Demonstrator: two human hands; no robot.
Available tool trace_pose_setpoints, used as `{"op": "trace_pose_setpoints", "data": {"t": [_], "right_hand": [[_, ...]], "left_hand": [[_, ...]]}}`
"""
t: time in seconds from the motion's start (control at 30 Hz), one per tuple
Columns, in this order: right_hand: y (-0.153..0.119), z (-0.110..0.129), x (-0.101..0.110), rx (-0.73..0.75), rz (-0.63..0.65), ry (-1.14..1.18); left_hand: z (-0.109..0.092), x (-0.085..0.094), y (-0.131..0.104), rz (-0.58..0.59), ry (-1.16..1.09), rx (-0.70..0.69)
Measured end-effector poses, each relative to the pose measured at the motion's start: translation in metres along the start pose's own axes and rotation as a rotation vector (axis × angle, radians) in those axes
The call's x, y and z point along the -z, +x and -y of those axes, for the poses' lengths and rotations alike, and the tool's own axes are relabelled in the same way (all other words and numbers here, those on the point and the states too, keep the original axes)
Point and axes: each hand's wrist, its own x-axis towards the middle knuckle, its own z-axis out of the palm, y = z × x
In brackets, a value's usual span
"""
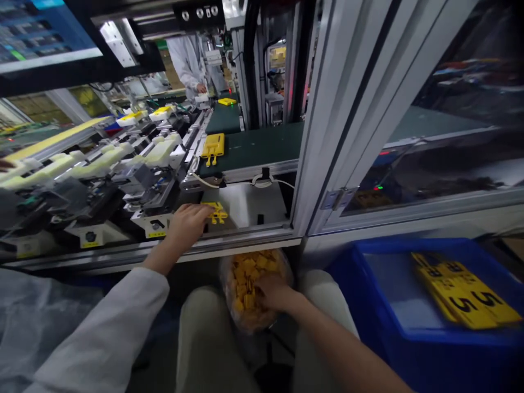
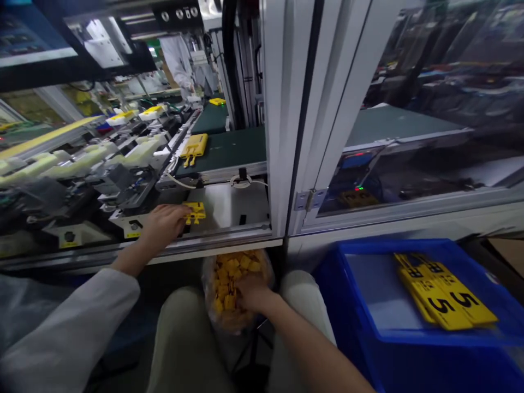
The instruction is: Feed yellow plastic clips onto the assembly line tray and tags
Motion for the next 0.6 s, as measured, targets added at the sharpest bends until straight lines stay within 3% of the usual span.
{"op": "trace_pose_setpoints", "data": {"t": [0.13, 0.2, 0.23, 0.27, 0.33, 0.37, 0.43, 0.5, 0.6], "right_hand": [[0.000, 0.006, 0.001, 0.002, 0.056, -0.020], [0.002, 0.006, 0.003, -0.013, 0.017, 0.019], [0.004, 0.005, 0.004, -0.026, -0.019, 0.045], [0.006, 0.004, 0.004, -0.039, -0.061, 0.076], [0.010, 0.003, 0.004, -0.062, -0.151, 0.143], [0.011, 0.002, 0.003, -0.069, -0.191, 0.178], [0.015, -0.001, 0.000, -0.077, -0.253, 0.244], [0.017, -0.005, -0.004, -0.083, -0.302, 0.307], [0.019, -0.009, -0.007, -0.101, -0.392, 0.421]], "left_hand": [[0.023, -0.006, 0.007, 0.284, 0.163, 0.039], [0.019, 0.005, 0.013, 0.437, 0.202, 0.009], [0.015, 0.013, 0.019, 0.443, 0.195, -0.047], [0.010, 0.024, 0.027, 0.389, 0.175, -0.125], [0.000, 0.047, 0.052, 0.170, 0.132, -0.257], [-0.003, 0.059, 0.067, 0.045, 0.119, -0.270], [-0.003, 0.077, 0.101, -0.149, 0.111, -0.169], [0.004, 0.085, 0.133, -0.209, 0.094, -0.029], [0.012, 0.082, 0.162, -0.155, 0.036, 0.061]]}}
